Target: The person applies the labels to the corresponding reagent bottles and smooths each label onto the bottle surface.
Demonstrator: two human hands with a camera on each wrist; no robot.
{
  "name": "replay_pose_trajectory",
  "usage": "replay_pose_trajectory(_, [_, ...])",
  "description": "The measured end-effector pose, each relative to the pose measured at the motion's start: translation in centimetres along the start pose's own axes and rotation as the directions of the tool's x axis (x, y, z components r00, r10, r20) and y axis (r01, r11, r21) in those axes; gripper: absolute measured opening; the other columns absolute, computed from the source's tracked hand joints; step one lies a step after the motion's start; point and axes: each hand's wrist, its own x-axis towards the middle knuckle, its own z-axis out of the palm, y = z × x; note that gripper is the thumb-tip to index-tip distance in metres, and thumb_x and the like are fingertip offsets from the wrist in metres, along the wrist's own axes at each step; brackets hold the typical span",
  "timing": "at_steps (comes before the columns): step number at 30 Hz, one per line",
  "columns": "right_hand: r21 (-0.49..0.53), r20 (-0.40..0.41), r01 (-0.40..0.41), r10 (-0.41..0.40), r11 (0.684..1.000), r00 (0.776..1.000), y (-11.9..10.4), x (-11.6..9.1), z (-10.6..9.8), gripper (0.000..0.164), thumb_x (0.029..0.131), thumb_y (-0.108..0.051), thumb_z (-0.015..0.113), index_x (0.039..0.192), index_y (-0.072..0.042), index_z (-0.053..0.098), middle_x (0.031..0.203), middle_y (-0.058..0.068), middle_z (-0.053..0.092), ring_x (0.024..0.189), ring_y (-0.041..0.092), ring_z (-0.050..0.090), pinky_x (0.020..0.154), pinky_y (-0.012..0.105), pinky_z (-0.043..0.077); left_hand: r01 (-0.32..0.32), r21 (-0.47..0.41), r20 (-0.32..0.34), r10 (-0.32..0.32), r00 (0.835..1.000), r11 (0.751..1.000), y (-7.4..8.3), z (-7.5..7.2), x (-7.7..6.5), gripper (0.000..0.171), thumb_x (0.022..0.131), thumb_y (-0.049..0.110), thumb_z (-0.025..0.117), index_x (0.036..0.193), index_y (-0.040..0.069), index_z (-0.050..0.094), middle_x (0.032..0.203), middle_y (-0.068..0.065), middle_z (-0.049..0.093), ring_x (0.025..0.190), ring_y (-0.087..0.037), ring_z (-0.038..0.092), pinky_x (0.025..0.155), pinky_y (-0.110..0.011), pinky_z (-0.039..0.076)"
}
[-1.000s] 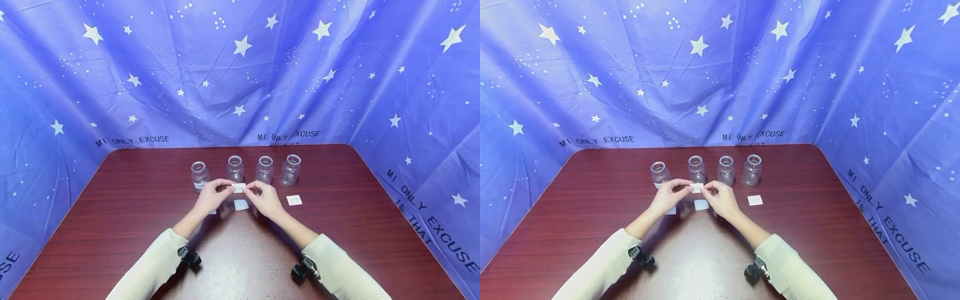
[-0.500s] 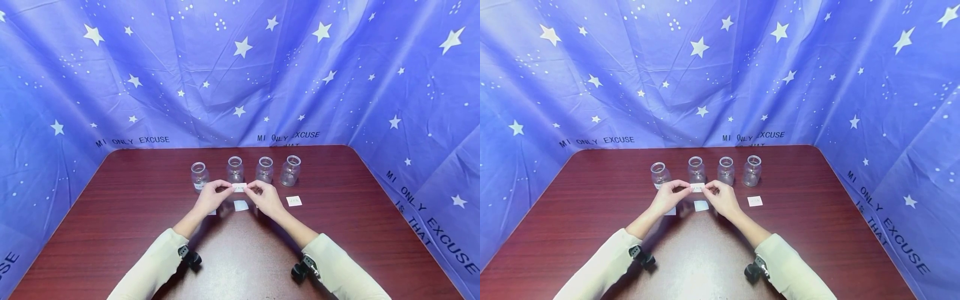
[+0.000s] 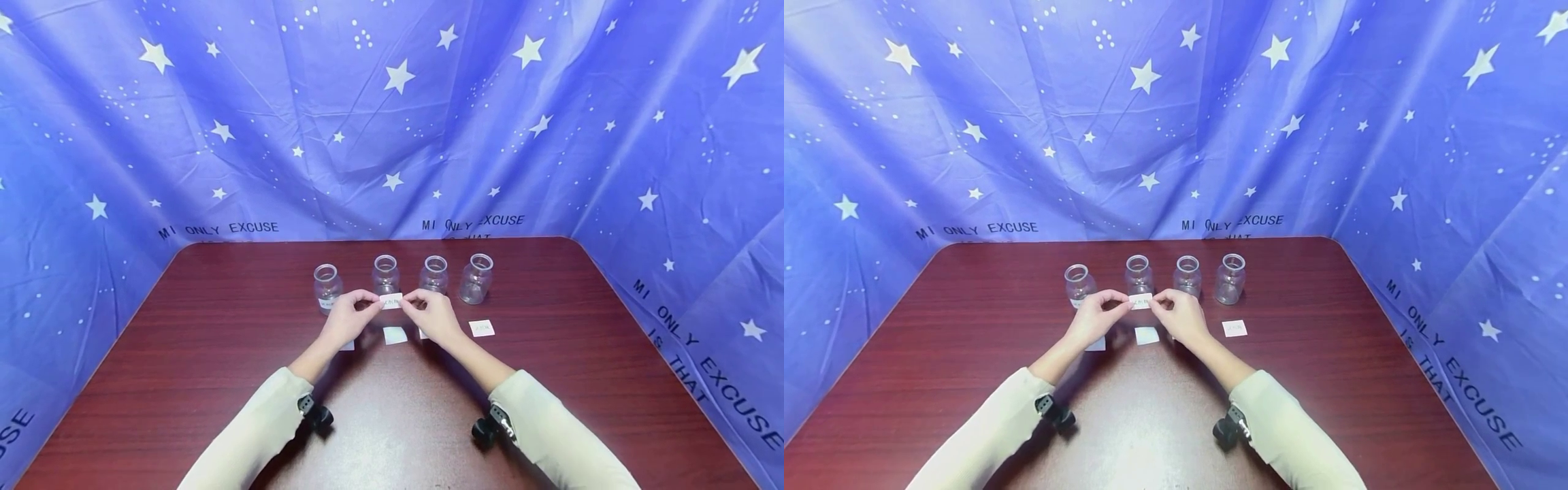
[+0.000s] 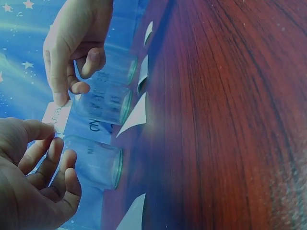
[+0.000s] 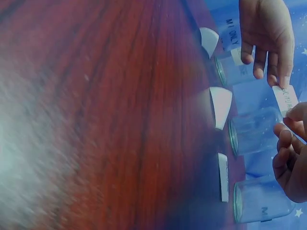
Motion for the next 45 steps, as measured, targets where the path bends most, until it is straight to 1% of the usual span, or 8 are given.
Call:
replay_pose_trajectory(7, [-0.086,0.026,-0.038,0.041,0.996,0.999,0.4,0.9,0.3,0.008,0.082,-0.022,0.069,0.082,-0.015,0.072,0.069,-0.002,0.067,0.065,0.009,0.057,0.059,0.021,0.044,0.006,0.006,-0.011,-0.006,1.0,1.0,-0.5,0.2,0.8,0.012,0.08,0.015,0.071,0.087,0.005,0.068,0.079,-0.008,0.07,0.066,-0.007,0.056,0.061,-0.02,0.044])
replay_pose_trajectory(16, [-0.169,0.05,-0.079,0.089,0.982,0.995,0.6,1.8,0.8,0.011,0.083,-0.028,0.068,0.082,-0.018,0.071,0.069,-0.005,0.066,0.061,0.007,0.055,0.054,0.024,0.042,0.031,0.074,-0.034,-0.029,0.999,0.997,-1.2,0.5,1.8,0.012,0.081,0.017,0.07,0.086,0.006,0.068,0.079,-0.007,0.07,0.07,-0.012,0.062,0.068,-0.026,0.05])
replay_pose_trajectory(21, [-0.171,0.06,-0.093,0.105,0.981,0.993,0.8,2.3,1.1,0.012,0.084,-0.028,0.067,0.083,-0.017,0.071,0.068,-0.005,0.065,0.059,0.005,0.052,0.055,0.024,0.041,0.055,0.095,-0.04,-0.051,0.998,0.994,-1.4,0.6,2.2,0.014,0.082,0.019,0.07,0.087,0.007,0.068,0.078,-0.007,0.069,0.072,-0.015,0.063,0.069,-0.027,0.05])
replay_pose_trajectory(31, [-0.17,0.066,-0.131,0.143,0.977,0.987,1.1,2.8,1.5,0.013,0.085,-0.027,0.065,0.086,-0.016,0.071,0.066,-0.004,0.065,0.049,0.004,0.05,0.052,0.023,0.04,0.072,0.126,-0.064,-0.065,0.996,0.989,-1.7,1.0,2.6,0.015,0.084,0.023,0.069,0.088,0.009,0.068,0.077,-0.005,0.067,0.063,-0.009,0.061,0.067,-0.026,0.05])
replay_pose_trajectory(33, [-0.172,0.066,-0.132,0.145,0.976,0.987,1.0,2.8,1.6,0.013,0.086,-0.027,0.065,0.087,-0.016,0.071,0.066,-0.003,0.066,0.048,0.004,0.051,0.053,0.023,0.04,0.078,0.131,-0.069,-0.069,0.995,0.988,-1.8,1.1,2.7,0.015,0.084,0.024,0.068,0.088,0.009,0.068,0.077,-0.004,0.068,0.059,-0.008,0.061,0.066,-0.025,0.05])
replay_pose_trajectory(37, [-0.165,0.073,-0.148,0.162,0.975,0.984,1.0,2.8,1.7,0.014,0.087,-0.026,0.064,0.087,-0.015,0.071,0.065,-0.003,0.066,0.046,0.003,0.051,0.053,0.023,0.041,0.105,0.12,-0.067,-0.098,0.993,0.987,-1.8,1.3,2.8,0.015,0.084,0.024,0.067,0.089,0.01,0.067,0.077,-0.005,0.068,0.053,-0.016,0.064,0.058,-0.023,0.049])
replay_pose_trajectory(40, [-0.164,0.069,-0.159,0.172,0.974,0.983,1.1,2.8,1.8,0.014,0.087,-0.026,0.063,0.088,-0.015,0.071,0.066,-0.003,0.066,0.047,0.003,0.051,0.053,0.023,0.041,0.128,0.097,-0.063,-0.122,0.991,0.987,-1.7,1.3,2.8,0.015,0.084,0.023,0.066,0.089,0.01,0.067,0.076,-0.005,0.067,0.054,-0.024,0.066,0.052,-0.022,0.048])
replay_pose_trajectory(45, [-0.178,0.054,-0.159,0.171,0.971,0.984,1.3,2.9,2.1,0.014,0.087,-0.026,0.064,0.088,-0.015,0.072,0.068,-0.002,0.066,0.05,0.005,0.05,0.052,0.022,0.039,0.137,0.078,-0.064,-0.132,0.989,0.987,-1.8,1.4,2.9,0.015,0.084,0.023,0.066,0.089,0.009,0.067,0.074,-0.005,0.066,0.054,-0.026,0.066,0.047,-0.023,0.047])
